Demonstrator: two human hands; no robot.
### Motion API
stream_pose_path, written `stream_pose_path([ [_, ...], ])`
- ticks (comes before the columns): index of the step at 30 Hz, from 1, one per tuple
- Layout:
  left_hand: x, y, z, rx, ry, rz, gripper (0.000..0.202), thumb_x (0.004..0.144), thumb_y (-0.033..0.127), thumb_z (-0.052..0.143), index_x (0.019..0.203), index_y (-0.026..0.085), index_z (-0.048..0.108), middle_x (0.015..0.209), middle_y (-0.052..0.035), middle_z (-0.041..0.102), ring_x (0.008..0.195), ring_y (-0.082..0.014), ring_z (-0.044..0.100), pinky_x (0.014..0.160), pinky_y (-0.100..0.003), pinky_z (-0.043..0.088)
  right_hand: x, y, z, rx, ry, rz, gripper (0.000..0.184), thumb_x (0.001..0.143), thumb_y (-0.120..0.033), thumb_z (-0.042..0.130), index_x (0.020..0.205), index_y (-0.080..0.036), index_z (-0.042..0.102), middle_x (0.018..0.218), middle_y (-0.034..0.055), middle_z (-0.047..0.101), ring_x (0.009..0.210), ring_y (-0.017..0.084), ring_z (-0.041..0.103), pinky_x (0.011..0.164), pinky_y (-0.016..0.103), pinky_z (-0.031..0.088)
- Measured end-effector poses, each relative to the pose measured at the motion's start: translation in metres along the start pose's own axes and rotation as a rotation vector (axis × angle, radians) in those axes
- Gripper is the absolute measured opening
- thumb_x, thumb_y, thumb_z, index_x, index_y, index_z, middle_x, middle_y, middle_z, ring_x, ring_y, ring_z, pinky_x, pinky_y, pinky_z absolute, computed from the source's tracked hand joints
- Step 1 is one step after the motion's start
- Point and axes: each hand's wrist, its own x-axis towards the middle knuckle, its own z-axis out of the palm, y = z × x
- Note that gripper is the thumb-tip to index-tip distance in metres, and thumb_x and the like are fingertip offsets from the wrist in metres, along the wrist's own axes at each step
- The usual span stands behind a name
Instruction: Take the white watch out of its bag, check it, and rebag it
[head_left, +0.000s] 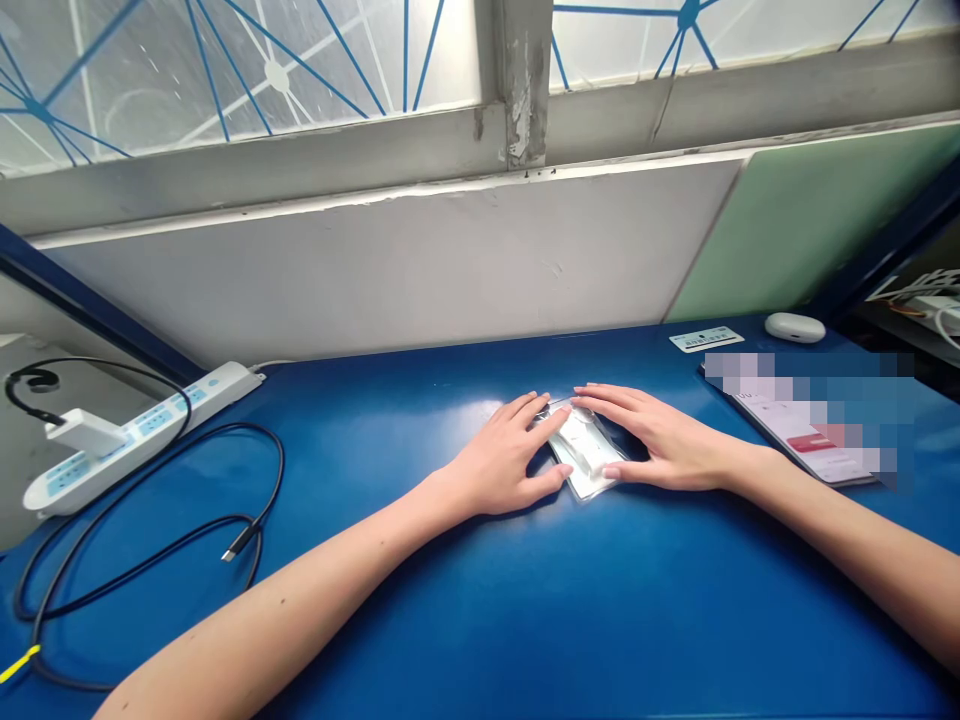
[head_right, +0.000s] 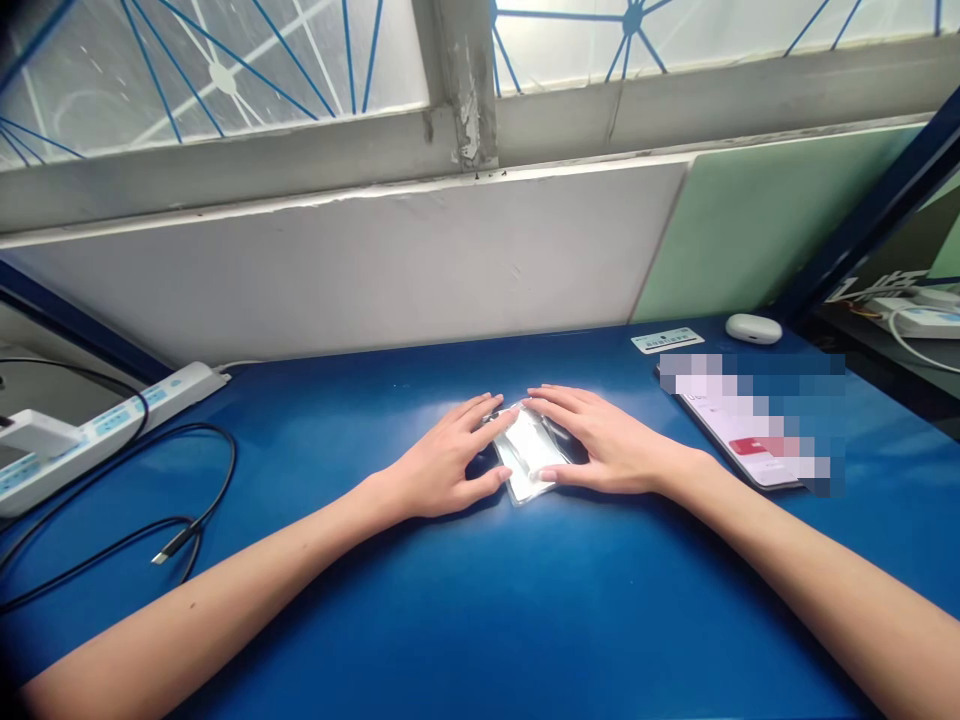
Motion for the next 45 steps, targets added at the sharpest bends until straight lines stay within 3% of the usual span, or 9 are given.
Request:
stream_pose_path([
  [11,0.002,-0.003,0.007,-0.019,0.112,-0.055,0.059,0.096,0.037,0.052,0.148,0.013,0.038,0.156,-0.0213,0.037,0.149,-0.0341,0.029,0.119,-0.055,0.031,0.003,-0.001,0.009,-0.045,0.083,0.056,0.074,0.093,-0.058,0.052,0.155,-0.021,0.033,0.160,0.0200,0.035,0.147,0.037,0.032,0.113,0.059,0.036],
  [17,0.001,-0.001,0.004,-0.002,0.081,-0.069,0.057,0.098,0.038,0.047,0.147,0.010,0.040,0.155,-0.0226,0.038,0.148,-0.0346,0.030,0.119,-0.054,0.031,0.001,-0.001,0.009,-0.041,0.102,0.053,0.073,0.094,-0.056,0.052,0.155,-0.022,0.033,0.161,0.0199,0.033,0.146,0.038,0.034,0.113,0.058,0.037],
  [22,0.002,-0.001,0.003,-0.017,0.078,-0.073,0.055,0.098,0.039,0.047,0.148,0.016,0.039,0.154,-0.0188,0.041,0.145,-0.0331,0.037,0.117,-0.054,0.034,0.002,-0.002,0.009,-0.034,0.114,0.035,0.072,0.093,-0.055,0.053,0.156,-0.025,0.033,0.158,0.0183,0.039,0.144,0.039,0.038,0.111,0.061,0.039],
  [28,0.002,0.000,0.002,0.010,0.057,-0.071,0.057,0.099,0.038,0.046,0.148,0.011,0.040,0.154,-0.0217,0.040,0.145,-0.0334,0.036,0.117,-0.051,0.035,0.001,-0.004,0.007,-0.015,0.118,0.007,0.074,0.093,-0.054,0.054,0.157,-0.023,0.031,0.161,0.0181,0.034,0.147,0.040,0.032,0.113,0.061,0.036],
  [35,0.002,-0.003,0.002,0.008,0.099,-0.053,0.047,0.102,0.036,0.044,0.145,0.018,0.044,0.155,-0.0149,0.042,0.144,-0.0290,0.039,0.118,-0.049,0.035,0.002,-0.004,0.007,0.018,0.117,0.052,0.078,0.088,-0.059,0.060,0.152,-0.020,0.038,0.154,0.0214,0.041,0.142,0.039,0.040,0.111,0.058,0.040],
  [40,0.004,-0.009,-0.006,-0.004,0.072,-0.036,0.070,0.092,0.055,0.059,0.147,0.015,0.043,0.154,-0.0170,0.043,0.143,-0.0316,0.041,0.117,-0.048,0.035,0.003,-0.003,0.008,0.038,0.139,0.069,0.077,0.085,-0.061,0.063,0.148,-0.021,0.042,0.148,0.0218,0.046,0.137,0.040,0.046,0.108,0.058,0.044],
  [45,0.004,-0.015,-0.013,-0.019,0.045,-0.037,0.088,0.078,0.067,0.069,0.147,0.019,0.043,0.151,-0.0159,0.048,0.140,-0.0354,0.044,0.115,-0.051,0.036,0.001,-0.005,0.007,0.027,0.135,0.041,0.072,0.091,-0.055,0.057,0.153,-0.024,0.036,0.160,0.0186,0.035,0.145,0.039,0.035,0.112,0.059,0.039],
])
